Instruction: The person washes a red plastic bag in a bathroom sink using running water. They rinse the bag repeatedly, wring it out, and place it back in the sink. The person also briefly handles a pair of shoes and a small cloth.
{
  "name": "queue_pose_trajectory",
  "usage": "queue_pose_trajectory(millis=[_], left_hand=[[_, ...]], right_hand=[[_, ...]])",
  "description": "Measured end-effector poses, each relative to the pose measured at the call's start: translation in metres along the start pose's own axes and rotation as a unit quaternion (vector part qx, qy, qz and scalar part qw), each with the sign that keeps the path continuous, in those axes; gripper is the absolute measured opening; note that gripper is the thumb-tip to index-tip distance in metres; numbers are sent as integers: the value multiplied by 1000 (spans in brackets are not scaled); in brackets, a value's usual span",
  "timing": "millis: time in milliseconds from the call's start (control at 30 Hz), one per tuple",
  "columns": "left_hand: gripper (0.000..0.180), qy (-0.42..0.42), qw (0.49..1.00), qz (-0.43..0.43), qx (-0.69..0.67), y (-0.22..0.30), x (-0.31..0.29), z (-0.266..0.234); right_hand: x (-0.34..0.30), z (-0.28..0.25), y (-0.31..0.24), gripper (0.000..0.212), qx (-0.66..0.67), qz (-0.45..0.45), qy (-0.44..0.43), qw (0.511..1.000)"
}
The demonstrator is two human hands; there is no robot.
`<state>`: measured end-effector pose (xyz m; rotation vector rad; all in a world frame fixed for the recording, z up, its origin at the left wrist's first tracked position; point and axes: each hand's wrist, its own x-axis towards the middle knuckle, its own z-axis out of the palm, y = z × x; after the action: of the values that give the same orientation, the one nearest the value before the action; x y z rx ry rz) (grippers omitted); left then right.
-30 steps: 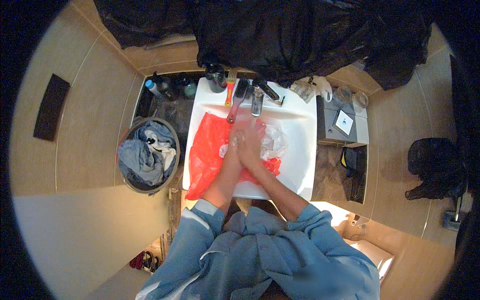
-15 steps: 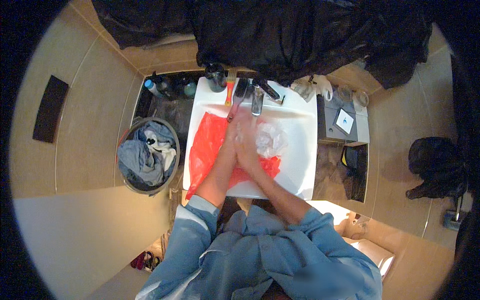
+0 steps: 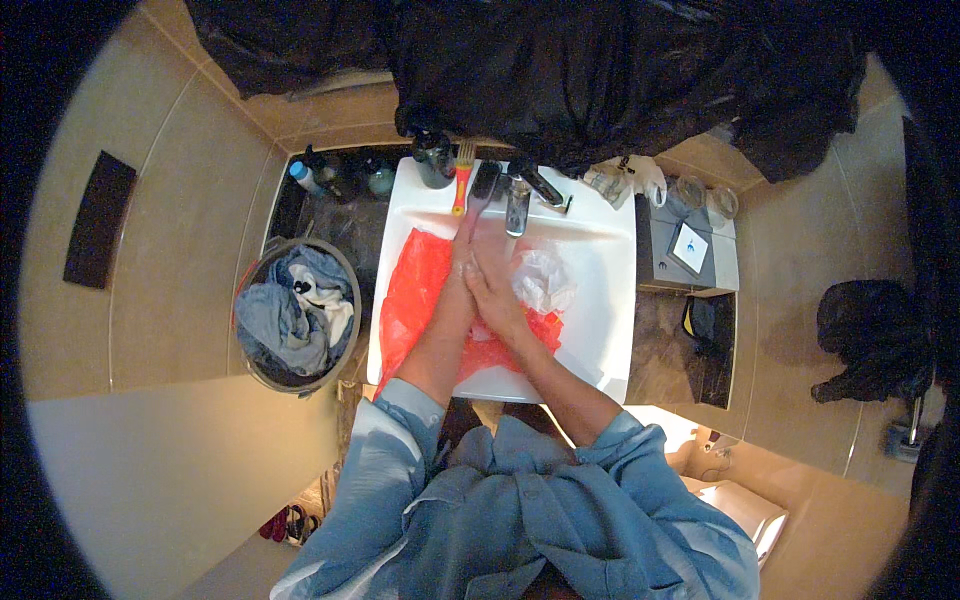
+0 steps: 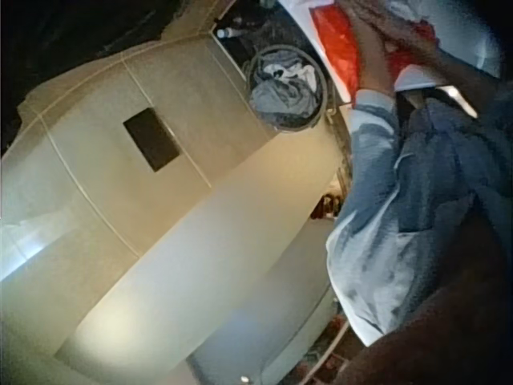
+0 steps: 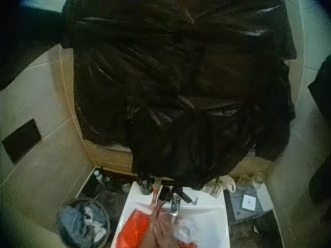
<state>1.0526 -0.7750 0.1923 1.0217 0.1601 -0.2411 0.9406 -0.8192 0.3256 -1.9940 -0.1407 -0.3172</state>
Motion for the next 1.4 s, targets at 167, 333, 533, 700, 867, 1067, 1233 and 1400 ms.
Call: queue_pose_trajectory(millis=[167, 333, 533, 700, 867, 1067, 1233, 1400], left_hand=[[32, -71, 954, -160, -245, 38, -65, 53], [24, -15, 935, -183, -303, 48, -77, 75], [29, 28, 940, -225, -255, 113, -95, 86], [33, 11, 955, -215, -203, 93, -94, 88], [35, -226, 881, -169, -380, 67, -76, 64], [29, -74, 933, -166, -309, 51, -61, 40], [24, -65, 926, -184, -323, 59, -84, 68], [22, -159, 921, -116, -336, 15, -58, 1]], right_hand=[[40, -30, 39, 30, -172, 147, -40, 973], [53, -38, 20, 28, -145, 199, 27, 969], [11, -6, 17, 31, -193, -91, 103, 971], [42, -29, 44, 28, -318, 0, -6, 948], [62, -51, -1, 31, -233, 211, -172, 934], [13, -10, 0, 46, -193, -198, 134, 952], [48, -49, 3, 38, -65, 288, -140, 945], [8, -11, 14, 40, -66, 25, -17, 997]])
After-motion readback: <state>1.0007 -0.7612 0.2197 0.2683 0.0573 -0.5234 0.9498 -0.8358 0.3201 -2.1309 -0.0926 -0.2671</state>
